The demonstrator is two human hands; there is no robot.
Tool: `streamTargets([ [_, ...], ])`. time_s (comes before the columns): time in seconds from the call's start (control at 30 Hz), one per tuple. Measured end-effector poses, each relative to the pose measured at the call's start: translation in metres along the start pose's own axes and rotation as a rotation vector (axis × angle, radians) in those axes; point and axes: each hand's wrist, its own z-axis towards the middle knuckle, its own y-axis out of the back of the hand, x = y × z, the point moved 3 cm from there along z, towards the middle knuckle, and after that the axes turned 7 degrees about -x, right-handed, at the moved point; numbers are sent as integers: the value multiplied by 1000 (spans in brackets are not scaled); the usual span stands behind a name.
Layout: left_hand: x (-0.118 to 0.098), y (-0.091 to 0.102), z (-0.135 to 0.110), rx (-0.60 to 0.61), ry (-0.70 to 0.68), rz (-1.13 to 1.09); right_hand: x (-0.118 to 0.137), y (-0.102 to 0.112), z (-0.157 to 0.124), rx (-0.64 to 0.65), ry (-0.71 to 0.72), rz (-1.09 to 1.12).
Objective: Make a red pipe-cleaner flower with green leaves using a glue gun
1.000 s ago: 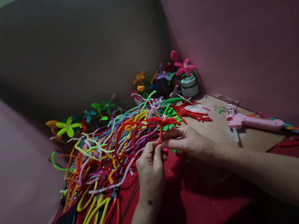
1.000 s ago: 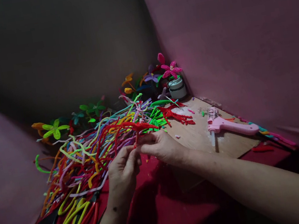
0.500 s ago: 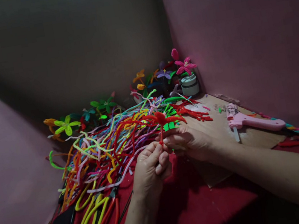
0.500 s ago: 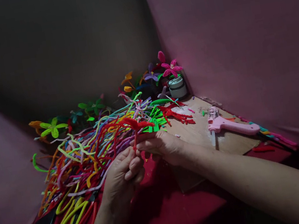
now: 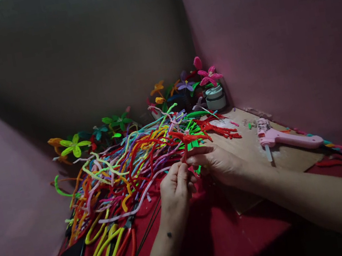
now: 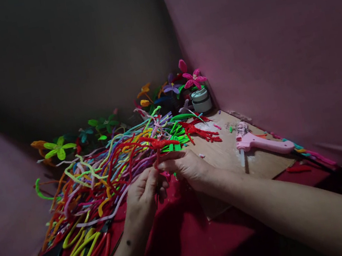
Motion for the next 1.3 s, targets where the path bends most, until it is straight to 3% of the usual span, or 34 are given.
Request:
streamTargets([
  [0.2, 1, 2, 1, -97, -208, 285, 6, 1, -1, -57, 114, 7],
  [0.37, 4, 4, 2, -86, -286, 328, 11, -3, -6, -23, 224, -91],
  [0.53, 4, 2, 0, -111, -334, 305, 10, -4, -8, -50, 209, -90],
  [0.77, -3, 2, -6, -381, -388, 144, 8, -8, -8, -102, 201, -23],
  [0.87, -1, 5, -5, -317, -334, 123, 9, -9, -11, -117, 229, -41],
  [1.07, 2, 8, -4, -237, -273, 176, 12, -11, -16, -30, 311, -181],
  [1.3, 1, 1, -1, -72, -87, -117, 5, -11, -13, 1, 217, -33],
])
